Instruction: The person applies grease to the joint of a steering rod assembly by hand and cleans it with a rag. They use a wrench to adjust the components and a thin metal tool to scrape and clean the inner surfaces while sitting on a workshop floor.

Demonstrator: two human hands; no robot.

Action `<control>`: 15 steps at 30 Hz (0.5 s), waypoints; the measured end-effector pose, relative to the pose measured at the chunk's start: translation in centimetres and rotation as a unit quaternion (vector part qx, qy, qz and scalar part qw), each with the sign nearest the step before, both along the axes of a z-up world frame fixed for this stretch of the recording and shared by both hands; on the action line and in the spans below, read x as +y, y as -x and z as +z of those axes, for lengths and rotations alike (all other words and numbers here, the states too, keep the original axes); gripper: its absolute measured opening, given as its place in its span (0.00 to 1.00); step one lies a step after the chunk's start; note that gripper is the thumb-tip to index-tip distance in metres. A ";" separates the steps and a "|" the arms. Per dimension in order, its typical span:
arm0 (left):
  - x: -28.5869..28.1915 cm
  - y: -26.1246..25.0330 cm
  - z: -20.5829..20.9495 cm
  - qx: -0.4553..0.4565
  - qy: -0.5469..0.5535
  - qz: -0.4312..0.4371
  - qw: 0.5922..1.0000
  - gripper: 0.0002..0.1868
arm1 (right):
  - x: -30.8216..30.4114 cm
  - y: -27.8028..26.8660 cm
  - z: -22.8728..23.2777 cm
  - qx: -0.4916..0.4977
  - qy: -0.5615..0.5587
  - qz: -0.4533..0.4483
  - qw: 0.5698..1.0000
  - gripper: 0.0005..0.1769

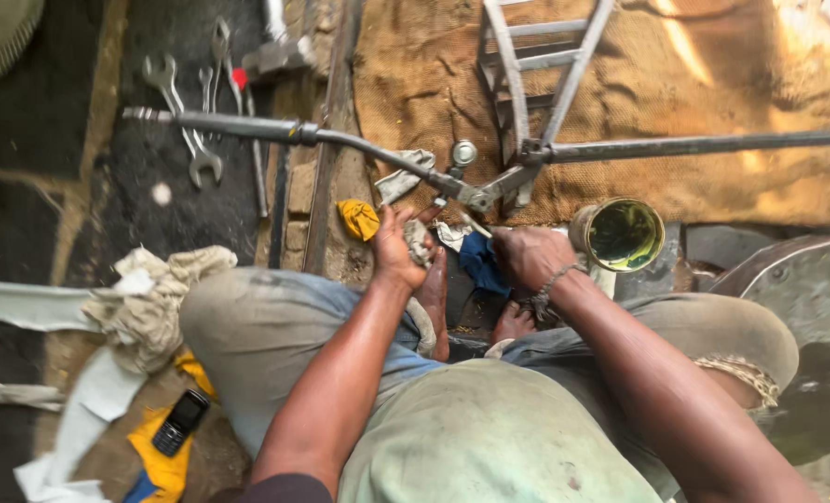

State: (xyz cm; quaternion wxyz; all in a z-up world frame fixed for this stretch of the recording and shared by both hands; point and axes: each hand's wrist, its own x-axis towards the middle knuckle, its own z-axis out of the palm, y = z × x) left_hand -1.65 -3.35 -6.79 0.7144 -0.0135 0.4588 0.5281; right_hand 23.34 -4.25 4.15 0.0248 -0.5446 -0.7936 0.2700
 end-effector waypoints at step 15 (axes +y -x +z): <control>1.7 -6.2 0.6 0.001 0.085 0.169 0.982 0.30 | 2.6 6.0 9.4 -0.192 -0.029 0.062 0.979 0.13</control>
